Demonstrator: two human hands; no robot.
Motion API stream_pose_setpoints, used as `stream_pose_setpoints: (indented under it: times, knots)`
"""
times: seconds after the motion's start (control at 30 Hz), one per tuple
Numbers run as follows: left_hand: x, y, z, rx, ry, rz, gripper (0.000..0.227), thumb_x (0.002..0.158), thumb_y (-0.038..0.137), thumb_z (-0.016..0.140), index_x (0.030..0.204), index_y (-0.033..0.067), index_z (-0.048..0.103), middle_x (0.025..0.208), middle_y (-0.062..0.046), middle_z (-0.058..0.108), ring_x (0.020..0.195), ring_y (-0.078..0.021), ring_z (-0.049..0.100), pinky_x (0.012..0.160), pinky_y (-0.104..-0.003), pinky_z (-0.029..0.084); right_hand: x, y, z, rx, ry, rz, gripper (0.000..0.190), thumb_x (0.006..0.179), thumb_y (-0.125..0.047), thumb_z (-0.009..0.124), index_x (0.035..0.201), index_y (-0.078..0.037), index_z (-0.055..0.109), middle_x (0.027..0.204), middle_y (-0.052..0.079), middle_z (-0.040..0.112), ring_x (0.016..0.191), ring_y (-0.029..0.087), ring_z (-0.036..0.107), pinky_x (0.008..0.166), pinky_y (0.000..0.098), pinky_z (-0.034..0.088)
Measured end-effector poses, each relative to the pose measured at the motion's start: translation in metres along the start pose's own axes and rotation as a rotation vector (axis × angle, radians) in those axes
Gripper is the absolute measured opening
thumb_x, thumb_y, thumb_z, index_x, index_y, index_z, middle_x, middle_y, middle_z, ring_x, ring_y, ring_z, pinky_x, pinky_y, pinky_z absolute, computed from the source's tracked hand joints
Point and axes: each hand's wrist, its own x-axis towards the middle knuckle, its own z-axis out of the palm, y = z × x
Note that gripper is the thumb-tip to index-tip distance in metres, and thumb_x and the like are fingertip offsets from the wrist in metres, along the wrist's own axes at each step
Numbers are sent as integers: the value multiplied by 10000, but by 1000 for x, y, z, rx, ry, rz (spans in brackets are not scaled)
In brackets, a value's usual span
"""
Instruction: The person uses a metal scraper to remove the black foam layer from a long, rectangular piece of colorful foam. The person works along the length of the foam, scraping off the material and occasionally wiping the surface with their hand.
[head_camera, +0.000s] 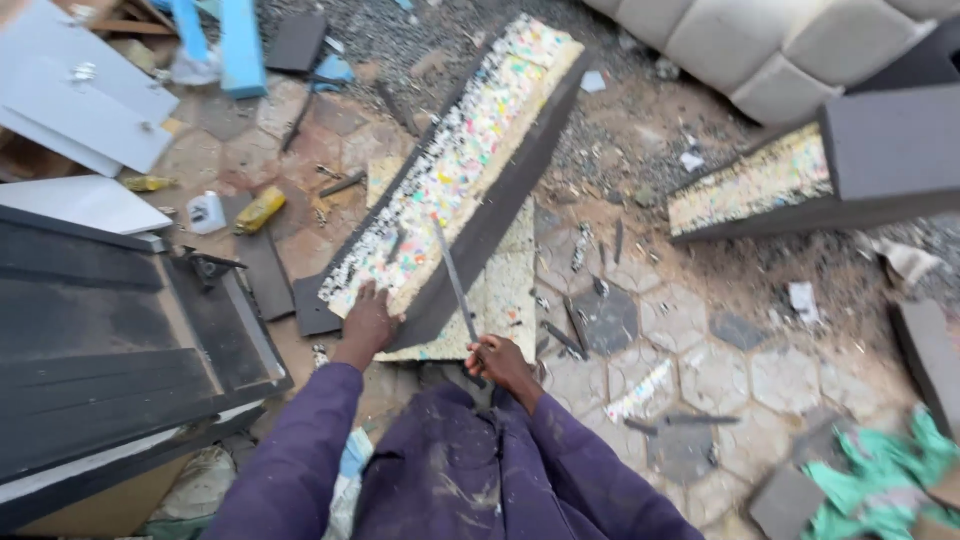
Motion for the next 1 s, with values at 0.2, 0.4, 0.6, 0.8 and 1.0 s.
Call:
stream_pose_setpoints:
  times: [0.2, 0.4, 0.6, 0.8, 1.0]
  knots:
    - [-2, -9, -15, 101, 4, 109, 730, 1042, 558, 623, 1562, 59, 507, 1618, -227, 464, 1574, -416, 421, 1177, -487, 568, 11, 31, 1, 29, 75, 11, 371, 1049, -246, 571, 1259, 50, 653, 862, 173, 787, 753, 239, 797, 628, 306, 670]
    - [31, -29, -4, -19, -78, 145, 823, 990, 565, 705, 1559, 12, 487, 1597, -274, 480, 1548, -485, 426, 1113, -566, 585, 23, 11, 35, 144, 279, 67, 356, 988, -241, 648, 1224, 25, 660, 808, 209, 767, 710, 281, 790, 570, 320, 652]
    - [9, -49, 4, -282, -97, 225, 818, 981, 438, 767, 1580, -35, 471, 1682, -336, 330, 1442, -542, 521, 1035, -594, 614, 34, 19, 134, 122, 386, 75, 332, 1010, -274, 583, 1169, 6, 665, 806, 199, 763, 687, 257, 780, 594, 302, 639]
    - [-40, -68, -55, -85, -85, 431, 637, 1086, 280, 652, 1579, -65, 442, 1700, -371, 253, 1579, -556, 287, 971, -512, 670, 14, -35, 205, 54, 411, 60, 357, 1056, -263, 538, 1208, 51, 617, 830, 203, 775, 696, 262, 779, 641, 335, 650]
    - [-36, -74, -74, 6, -126, 454, 591, 1095, 301, 619, 1538, -46, 441, 1681, -372, 252, 1587, -539, 268, 932, -494, 686, 18, -44, 206, 59, 438, 37, 364, 1045, -289, 584, 1219, 28, 621, 747, 192, 754, 579, 253, 752, 534, 313, 629]
